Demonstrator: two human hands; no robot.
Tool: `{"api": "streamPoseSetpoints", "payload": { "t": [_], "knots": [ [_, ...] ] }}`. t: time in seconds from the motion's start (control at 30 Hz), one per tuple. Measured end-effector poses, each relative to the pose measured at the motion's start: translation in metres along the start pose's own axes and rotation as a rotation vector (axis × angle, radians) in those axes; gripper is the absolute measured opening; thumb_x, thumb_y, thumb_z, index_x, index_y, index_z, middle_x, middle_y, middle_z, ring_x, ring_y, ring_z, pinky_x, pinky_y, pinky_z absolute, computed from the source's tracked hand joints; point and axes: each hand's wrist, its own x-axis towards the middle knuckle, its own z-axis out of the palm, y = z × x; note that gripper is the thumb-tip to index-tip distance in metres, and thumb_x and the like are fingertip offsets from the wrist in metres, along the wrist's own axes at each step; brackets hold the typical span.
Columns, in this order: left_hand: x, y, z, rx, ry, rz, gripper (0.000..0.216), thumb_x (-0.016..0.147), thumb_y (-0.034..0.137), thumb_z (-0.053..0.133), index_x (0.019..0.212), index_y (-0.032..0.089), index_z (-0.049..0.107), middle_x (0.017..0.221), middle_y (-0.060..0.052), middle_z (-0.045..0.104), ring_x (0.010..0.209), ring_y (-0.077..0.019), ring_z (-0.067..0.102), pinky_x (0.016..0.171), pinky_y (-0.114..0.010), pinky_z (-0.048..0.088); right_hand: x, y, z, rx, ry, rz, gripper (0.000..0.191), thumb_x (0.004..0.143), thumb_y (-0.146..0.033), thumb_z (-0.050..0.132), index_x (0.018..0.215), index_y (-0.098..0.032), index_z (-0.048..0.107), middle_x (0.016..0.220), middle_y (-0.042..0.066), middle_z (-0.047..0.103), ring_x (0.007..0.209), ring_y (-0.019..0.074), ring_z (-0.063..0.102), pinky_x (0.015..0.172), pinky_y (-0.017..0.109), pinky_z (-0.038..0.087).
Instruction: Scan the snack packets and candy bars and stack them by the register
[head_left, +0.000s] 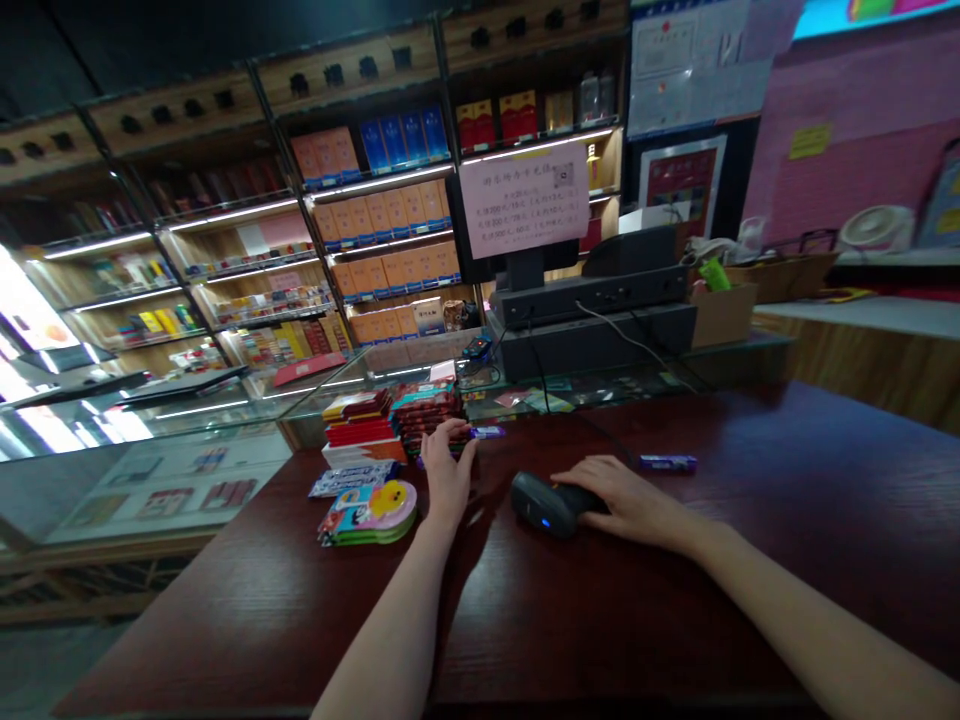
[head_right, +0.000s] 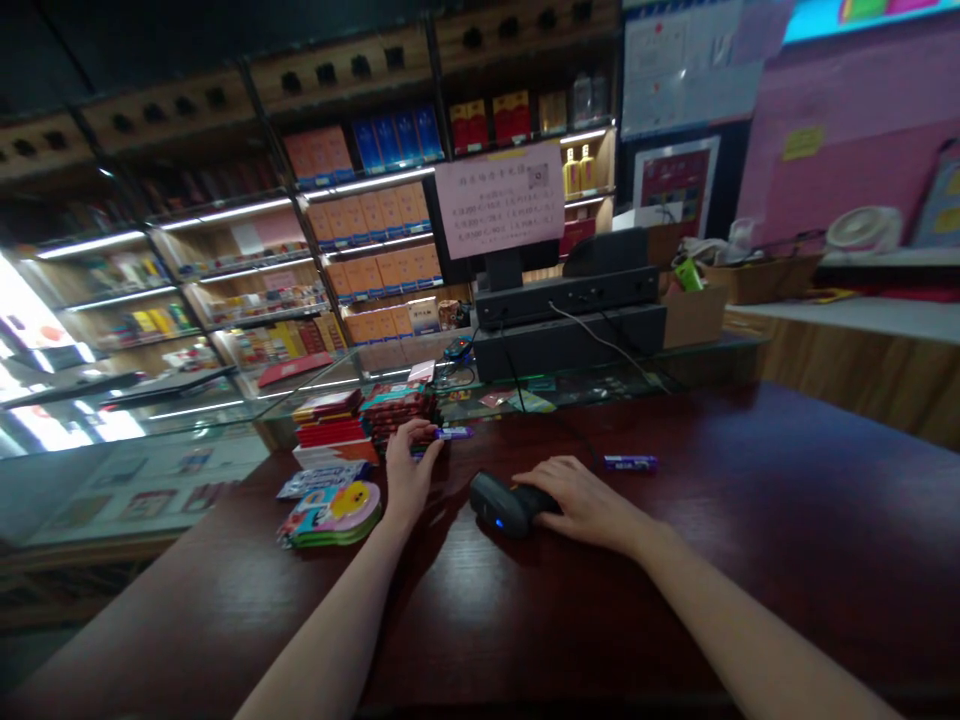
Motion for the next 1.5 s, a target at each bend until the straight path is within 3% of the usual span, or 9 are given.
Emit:
{"api": "streamPoseSetpoints", "payload": {
  "t": [0.17, 0.4, 0.83, 1.03, 1.5],
  "knots": [
    [-0.002, 0.004, -0.001, 0.083, -0.007, 0.098, 0.024, 0.085, 0.02, 0.067, 0.107, 0.026, 0.059, 0.104, -0.002, 0.07, 0.106, -0.0229, 0.061, 0.12, -0.056, 0.016, 0.007, -0.007, 0.0, -0.031, 0.082, -0.01, 0.047, 0.091, -0.036, 0.06, 0.137, -0.026, 0.054, 0.125, 0.01, 0.066, 0.119, 0.0267, 0.058, 0.112, 0.052, 0.029],
    [-0.001, 0.003, -0.001, 0.11, -0.039, 0.165, 0.027, 0.085, 0.018, 0.067, 0.109, 0.028, 0.059, 0.109, -0.003, 0.069, 0.117, -0.0239, 0.058, 0.122, -0.056, 0.012, 0.012, -0.005, 0.0, -0.085, 0.192, 0.001, 0.049, 0.089, -0.031, 0.063, 0.137, -0.029, 0.052, 0.124, 0.009, 0.067, 0.119, 0.0264, 0.059, 0.113, 0.056, 0.027],
    [-0.002, -0.003, 0.002, 0.116, -0.015, 0.159, 0.027, 0.083, 0.019, 0.069, 0.109, 0.026, 0.061, 0.116, -0.005, 0.068, 0.118, -0.0246, 0.058, 0.12, -0.056, 0.015, 0.011, -0.009, 0.0, -0.095, 0.191, -0.009, 0.044, 0.088, -0.025, 0.063, 0.131, -0.028, 0.055, 0.119, 0.007, 0.068, 0.116, 0.0251, 0.061, 0.116, 0.059, 0.024],
    [-0.001, 0.002, 0.0, 0.076, -0.012, 0.142, 0.029, 0.083, 0.017, 0.068, 0.108, 0.026, 0.058, 0.106, -0.003, 0.071, 0.114, -0.0235, 0.06, 0.121, -0.056, 0.014, 0.01, -0.007, 0.001, -0.09, 0.185, -0.01, 0.046, 0.088, -0.025, 0.062, 0.132, -0.029, 0.055, 0.12, 0.007, 0.068, 0.117, 0.0254, 0.06, 0.117, 0.06, 0.022],
    [-0.001, 0.003, -0.002, 0.058, -0.017, 0.131, 0.026, 0.084, 0.019, 0.067, 0.108, 0.026, 0.057, 0.104, -0.002, 0.07, 0.11, -0.0229, 0.062, 0.121, -0.057, 0.015, 0.002, -0.011, 0.003, -0.015, 0.054, -0.01, 0.049, 0.083, -0.031, 0.068, 0.132, -0.029, 0.058, 0.12, 0.007, 0.068, 0.116, 0.0245, 0.061, 0.119, 0.057, 0.019]
  ]
}}
